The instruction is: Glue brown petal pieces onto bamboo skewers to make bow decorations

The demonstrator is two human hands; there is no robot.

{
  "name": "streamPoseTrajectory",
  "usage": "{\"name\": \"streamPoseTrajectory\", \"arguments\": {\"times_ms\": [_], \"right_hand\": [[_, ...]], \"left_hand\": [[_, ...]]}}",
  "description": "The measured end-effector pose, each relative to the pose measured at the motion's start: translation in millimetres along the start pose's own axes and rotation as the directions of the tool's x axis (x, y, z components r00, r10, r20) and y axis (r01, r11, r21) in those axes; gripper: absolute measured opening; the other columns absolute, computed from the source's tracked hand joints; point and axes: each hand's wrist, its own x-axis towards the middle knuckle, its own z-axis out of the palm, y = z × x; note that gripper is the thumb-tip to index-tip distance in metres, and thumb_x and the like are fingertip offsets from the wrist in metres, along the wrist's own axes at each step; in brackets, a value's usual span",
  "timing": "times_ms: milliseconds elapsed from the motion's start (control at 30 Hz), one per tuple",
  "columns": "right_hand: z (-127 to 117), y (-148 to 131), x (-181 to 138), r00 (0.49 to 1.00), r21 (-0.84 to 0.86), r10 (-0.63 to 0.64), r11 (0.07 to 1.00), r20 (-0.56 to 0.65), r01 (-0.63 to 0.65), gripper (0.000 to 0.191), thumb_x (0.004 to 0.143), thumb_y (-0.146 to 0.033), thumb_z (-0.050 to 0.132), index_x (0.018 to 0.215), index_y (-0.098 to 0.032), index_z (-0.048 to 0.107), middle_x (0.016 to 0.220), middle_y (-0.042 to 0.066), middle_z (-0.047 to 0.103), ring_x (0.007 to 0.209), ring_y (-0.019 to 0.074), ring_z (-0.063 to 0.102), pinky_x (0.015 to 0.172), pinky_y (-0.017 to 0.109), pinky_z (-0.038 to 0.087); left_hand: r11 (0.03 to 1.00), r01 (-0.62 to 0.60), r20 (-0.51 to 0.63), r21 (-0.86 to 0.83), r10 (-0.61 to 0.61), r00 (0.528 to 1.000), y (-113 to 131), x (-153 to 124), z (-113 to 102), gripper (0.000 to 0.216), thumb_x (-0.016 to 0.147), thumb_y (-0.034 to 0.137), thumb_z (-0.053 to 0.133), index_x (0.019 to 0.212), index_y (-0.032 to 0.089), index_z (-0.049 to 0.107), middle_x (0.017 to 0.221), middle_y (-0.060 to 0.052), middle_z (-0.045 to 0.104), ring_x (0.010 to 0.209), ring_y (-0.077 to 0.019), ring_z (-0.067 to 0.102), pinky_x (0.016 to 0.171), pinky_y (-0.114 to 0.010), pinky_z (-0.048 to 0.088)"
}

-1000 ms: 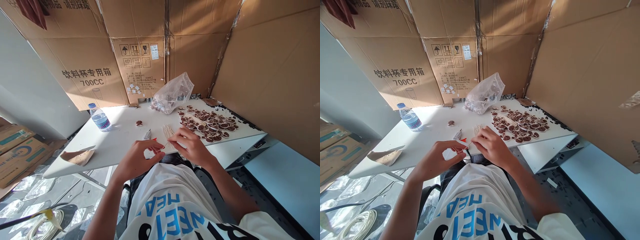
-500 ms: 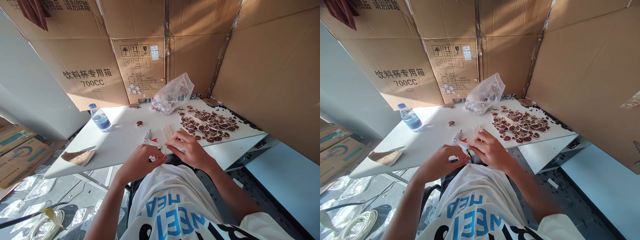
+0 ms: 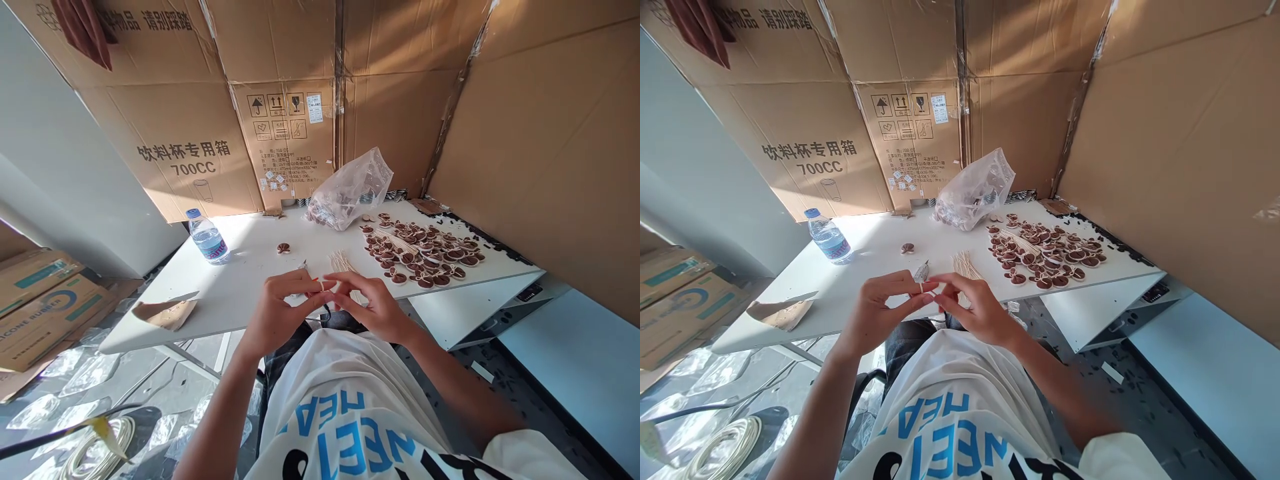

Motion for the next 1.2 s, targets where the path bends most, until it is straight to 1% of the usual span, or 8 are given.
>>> {"name": "streamPoseTrajectory", "arguments": {"times_ms": [100, 333, 467, 633, 733, 833, 1000, 1200], "right_hand": [[2, -3, -2, 0.996, 0.133, 0.084, 0.988, -0.03, -0.079, 0.043, 0.107, -0.042, 0.071, 0.146, -0.026, 0.062, 0.087, 0.0, 0.078, 0.089, 0.0207, 0.075, 0.089, 0.036, 0.059], [-6, 4, -1, 0.987, 0.273, 0.162, 0.95, -0.003, -0.155, 0.028, 0.108, -0.045, 0.068, 0.126, -0.026, 0.059, 0.093, 0.004, 0.081, 0.092, 0.0223, 0.077, 0.085, 0.037, 0.061], [-13, 4, -1, 0.992, -0.124, -0.041, 0.992, -0.123, 0.025, 0.014, 0.111, -0.034, 0.064, 0.122, -0.026, 0.062, 0.112, 0.008, 0.079, 0.104, 0.0246, 0.076, 0.094, 0.042, 0.061], [-18, 1, 2, 0.889, -0.658, -0.457, 0.671, -0.002, 0.343, 0.016, 0.107, -0.012, 0.064, 0.116, -0.025, 0.066, 0.129, 0.013, 0.076, 0.121, 0.0299, 0.069, 0.106, 0.051, 0.057], [-19, 2, 4, 0.85, -0.774, -0.52, 0.501, 0.089, 0.387, 0.017, 0.104, -0.006, 0.067, 0.111, -0.022, 0.069, 0.128, 0.012, 0.08, 0.121, 0.0313, 0.069, 0.103, 0.049, 0.058], [-21, 7, 4, 0.84, -0.809, -0.527, 0.434, 0.13, 0.397, 0.015, 0.103, -0.007, 0.069, 0.109, -0.021, 0.071, 0.118, 0.009, 0.083, 0.114, 0.0309, 0.073, 0.098, 0.049, 0.057], [-18, 16, 6, 0.817, -0.804, -0.576, 0.467, 0.038, 0.367, 0.02, 0.102, -0.008, 0.073, 0.115, -0.023, 0.074, 0.112, 0.009, 0.085, 0.101, 0.0289, 0.076, 0.089, 0.047, 0.059], [8, 11, 5, 0.647, -0.614, -0.665, 0.7, -0.373, 0.365, 0.028, 0.095, -0.005, 0.08, 0.111, -0.028, 0.078, 0.098, 0.006, 0.084, 0.088, 0.025, 0.078, 0.076, 0.042, 0.062]], "left_hand": [[0.993, -0.051, -0.075, 0.106, 0.059, 0.995, -3, 0, -1, 0.017, 0.103, 0.036, 0.077, 0.111, 0.027, 0.089, 0.083, -0.003, 0.072, 0.072, -0.0154, 0.063, 0.07, -0.031, 0.05], [0.843, -0.246, 0.024, 0.478, 0.268, 0.963, -12, 2, -2, 0.019, 0.11, 0.029, 0.066, 0.106, 0.022, 0.083, 0.085, -0.004, 0.072, 0.079, -0.0185, 0.067, 0.071, -0.031, 0.048], [0.833, -0.159, -0.003, 0.531, 0.189, 0.982, -15, 2, 1, 0.019, 0.108, 0.026, 0.066, 0.1, 0.02, 0.081, 0.084, -0.004, 0.073, 0.079, -0.0188, 0.067, 0.071, -0.031, 0.048], [0.848, -0.031, -0.061, 0.53, 0.075, 0.995, -14, 1, 2, 0.02, 0.105, 0.026, 0.069, 0.091, 0.019, 0.081, 0.082, -0.003, 0.074, 0.072, -0.0169, 0.065, 0.067, -0.03, 0.045], [0.865, 0.033, -0.055, 0.501, -0.006, 0.998, -9, 1, 2, 0.02, 0.104, 0.026, 0.071, 0.088, 0.02, 0.082, 0.081, -0.002, 0.075, 0.069, -0.0158, 0.064, 0.067, -0.03, 0.044], [0.903, 0.078, -0.041, 0.423, -0.066, 0.997, -3, 1, 1, 0.018, 0.102, 0.026, 0.073, 0.087, 0.021, 0.082, 0.082, -0.001, 0.076, 0.07, -0.0149, 0.065, 0.07, -0.029, 0.046], [0.966, 0.127, 0.042, 0.225, -0.14, 0.989, 2, 0, -1, 0.021, 0.101, 0.032, 0.075, 0.084, 0.021, 0.081, 0.081, 0.0, 0.077, 0.071, -0.0144, 0.064, 0.075, -0.028, 0.05], [0.975, 0.212, 0.205, -0.072, -0.194, 0.959, 12, -1, 6, 0.025, 0.099, 0.04, 0.077, 0.085, 0.02, 0.084, 0.081, -0.003, 0.079, 0.075, -0.0166, 0.066, 0.073, -0.028, 0.053]]}}
